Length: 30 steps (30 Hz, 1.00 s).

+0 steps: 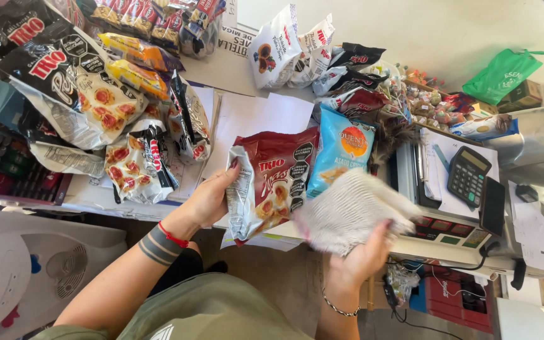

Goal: The person cleans various packages of food products using a cloth, including bags of cookies and chips.

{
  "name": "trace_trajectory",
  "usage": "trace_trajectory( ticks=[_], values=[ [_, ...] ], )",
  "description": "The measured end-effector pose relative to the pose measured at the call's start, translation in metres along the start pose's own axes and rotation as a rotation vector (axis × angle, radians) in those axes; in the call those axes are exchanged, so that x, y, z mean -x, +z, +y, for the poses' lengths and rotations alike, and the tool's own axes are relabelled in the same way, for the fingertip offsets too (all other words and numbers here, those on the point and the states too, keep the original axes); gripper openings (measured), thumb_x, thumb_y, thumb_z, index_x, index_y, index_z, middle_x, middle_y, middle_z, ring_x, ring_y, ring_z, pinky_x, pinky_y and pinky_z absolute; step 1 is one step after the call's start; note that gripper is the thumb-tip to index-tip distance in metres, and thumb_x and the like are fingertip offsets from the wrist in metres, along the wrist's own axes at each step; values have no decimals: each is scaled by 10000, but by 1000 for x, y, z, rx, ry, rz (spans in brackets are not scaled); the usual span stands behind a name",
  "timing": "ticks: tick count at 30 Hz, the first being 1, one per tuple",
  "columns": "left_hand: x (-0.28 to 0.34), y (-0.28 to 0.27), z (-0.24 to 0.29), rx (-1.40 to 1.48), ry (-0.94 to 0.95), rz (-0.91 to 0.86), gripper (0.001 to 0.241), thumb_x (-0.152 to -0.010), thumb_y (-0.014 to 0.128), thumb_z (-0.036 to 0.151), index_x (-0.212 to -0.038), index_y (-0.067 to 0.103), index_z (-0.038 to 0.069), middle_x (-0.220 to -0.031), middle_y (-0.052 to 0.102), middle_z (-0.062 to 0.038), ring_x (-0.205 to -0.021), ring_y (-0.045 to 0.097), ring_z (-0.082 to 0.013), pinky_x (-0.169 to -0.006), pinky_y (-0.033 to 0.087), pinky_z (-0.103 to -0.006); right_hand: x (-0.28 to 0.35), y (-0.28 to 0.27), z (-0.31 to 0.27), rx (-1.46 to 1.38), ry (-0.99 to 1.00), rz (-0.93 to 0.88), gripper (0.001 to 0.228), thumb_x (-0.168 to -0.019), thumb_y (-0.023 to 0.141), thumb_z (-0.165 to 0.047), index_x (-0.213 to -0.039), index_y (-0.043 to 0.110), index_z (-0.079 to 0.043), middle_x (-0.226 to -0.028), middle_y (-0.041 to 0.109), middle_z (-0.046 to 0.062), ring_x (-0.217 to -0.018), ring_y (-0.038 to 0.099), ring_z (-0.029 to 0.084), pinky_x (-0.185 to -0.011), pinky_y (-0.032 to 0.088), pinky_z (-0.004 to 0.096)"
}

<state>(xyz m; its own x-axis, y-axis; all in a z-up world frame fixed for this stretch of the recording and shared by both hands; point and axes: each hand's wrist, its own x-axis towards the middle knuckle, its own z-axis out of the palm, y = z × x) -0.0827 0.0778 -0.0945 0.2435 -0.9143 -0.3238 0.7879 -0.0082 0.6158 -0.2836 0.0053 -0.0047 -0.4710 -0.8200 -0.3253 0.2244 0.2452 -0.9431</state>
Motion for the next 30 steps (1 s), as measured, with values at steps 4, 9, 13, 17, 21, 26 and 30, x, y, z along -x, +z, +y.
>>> trace_trajectory(
  ticks=[4, 9, 13, 17, 21, 26, 30],
  values=[
    [9, 18, 21, 148, 0, -96, 340, -1027, 601, 354, -1018, 722, 36, -871, 763, -152, -796, 769, -267, -719, 628, -420, -42, 3, 83, -122, -801, -251, 340, -1007, 665, -113, -1273, 577, 78, -1329, 554, 295, -1246, 479, 362, -1101, 372, 510],
    [-15, -19, 8, 98, -16, 1, 382, -1011, 639, 357, -961, 708, -15, -829, 742, -160, -759, 760, -273, -685, 628, -412, 46, 44, 73, 415, -1380, -846, 434, -1060, 430, -208, -1363, 570, 71, -1465, 527, 297, -1406, 441, 505, -1184, 308, 587],
    [-52, -67, -5, 20, 56, -162, 303, -967, 679, 334, -945, 726, 35, -701, 689, -49, -542, 581, -114, -476, 433, -252, 67, 63, 84, 695, -1501, -1121, 495, -1071, 409, -218, -1533, 414, -43, -1602, 426, 182, -1524, 377, 390, -1284, 245, 574],
    [-74, -112, -29, -204, 71, -191, 320, -1003, 652, 257, -914, 758, -31, -826, 722, -133, -771, 682, -209, -699, 582, -359, 49, 114, 62, 835, -1716, -937, 547, -1080, 287, -380, -1549, 456, -155, -1619, 436, 70, -1492, 377, 343, -1152, 297, 550],
    [-17, -61, 51, 15, -128, -86, 336, -998, 676, 269, -928, 751, -51, -770, 725, -201, -712, 741, -277, -646, 613, -399, -17, 151, 50, 592, -1322, -1017, 379, -1062, 380, -173, -1269, 572, 80, -1248, 612, 345, -1174, 553, 553, -981, 436, 576],
    [-7, -25, 128, 256, -174, -171, 381, -1001, 612, 382, -932, 695, 17, -833, 756, -230, -711, 771, -308, -630, 639, -464, -37, 148, 13, 111, -343, -209, 461, -983, 698, -231, -1411, 589, -100, -1369, 649, 79, -1273, 614, 194, -1104, 445, 375],
    [-37, -55, 107, 275, -86, -170, 409, -1025, 578, 376, -957, 682, -14, -799, 744, -212, -719, 777, -312, -633, 639, -439, 3, 141, -12, -11, -506, 4, 314, -975, 773, -309, -1218, 731, -114, -1137, 739, 48, -1004, 655, 86, -980, 529, 308]
  ],
)
